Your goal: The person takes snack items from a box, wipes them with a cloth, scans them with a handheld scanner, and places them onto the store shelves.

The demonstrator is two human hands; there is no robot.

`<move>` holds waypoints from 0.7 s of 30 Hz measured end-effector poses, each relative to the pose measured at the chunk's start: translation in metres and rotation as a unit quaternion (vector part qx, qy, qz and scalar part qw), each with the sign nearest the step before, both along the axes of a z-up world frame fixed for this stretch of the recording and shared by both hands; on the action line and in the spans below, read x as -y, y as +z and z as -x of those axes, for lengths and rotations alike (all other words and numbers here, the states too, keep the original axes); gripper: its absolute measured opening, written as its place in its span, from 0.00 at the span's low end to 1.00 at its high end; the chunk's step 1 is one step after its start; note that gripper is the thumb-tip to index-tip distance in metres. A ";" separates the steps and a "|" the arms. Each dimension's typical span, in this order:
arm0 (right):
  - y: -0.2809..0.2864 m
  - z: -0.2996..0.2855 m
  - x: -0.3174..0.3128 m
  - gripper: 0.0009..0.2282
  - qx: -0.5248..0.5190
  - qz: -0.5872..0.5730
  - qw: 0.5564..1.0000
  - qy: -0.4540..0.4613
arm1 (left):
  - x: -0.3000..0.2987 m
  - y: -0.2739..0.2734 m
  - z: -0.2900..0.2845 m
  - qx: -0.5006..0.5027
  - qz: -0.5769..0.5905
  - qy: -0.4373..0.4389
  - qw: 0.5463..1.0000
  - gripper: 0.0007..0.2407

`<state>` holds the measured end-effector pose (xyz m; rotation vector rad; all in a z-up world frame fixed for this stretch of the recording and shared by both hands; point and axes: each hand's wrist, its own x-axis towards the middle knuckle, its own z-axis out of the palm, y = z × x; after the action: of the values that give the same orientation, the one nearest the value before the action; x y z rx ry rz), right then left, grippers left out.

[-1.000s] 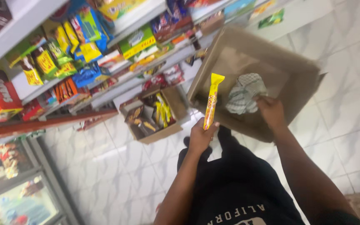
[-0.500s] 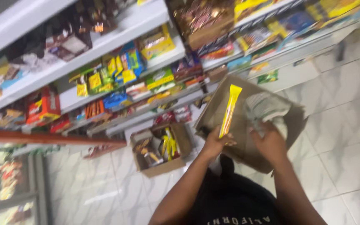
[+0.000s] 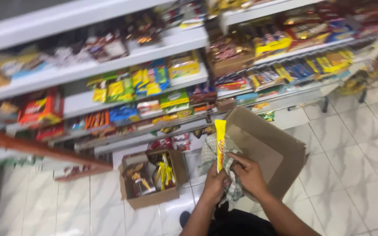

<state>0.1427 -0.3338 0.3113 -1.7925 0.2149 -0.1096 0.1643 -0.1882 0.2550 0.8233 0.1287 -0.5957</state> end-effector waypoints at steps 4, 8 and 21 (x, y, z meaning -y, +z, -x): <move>0.003 0.008 -0.053 0.14 0.048 0.065 0.997 -0.020 | -0.040 0.014 0.014 0.047 -0.066 0.037 0.996 0.18; -0.001 0.010 -0.091 0.10 0.083 0.086 0.992 0.025 | -0.088 0.014 0.041 0.096 -0.159 0.085 0.979 0.12; -0.091 0.015 -0.205 0.13 -0.097 -0.002 0.967 0.234 | -0.232 0.030 0.100 0.113 -0.185 0.141 0.966 0.05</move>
<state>0.1275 -0.1291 0.2206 -1.8045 -0.0732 0.4043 0.0639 0.0442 0.2850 1.2044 0.1483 -0.2052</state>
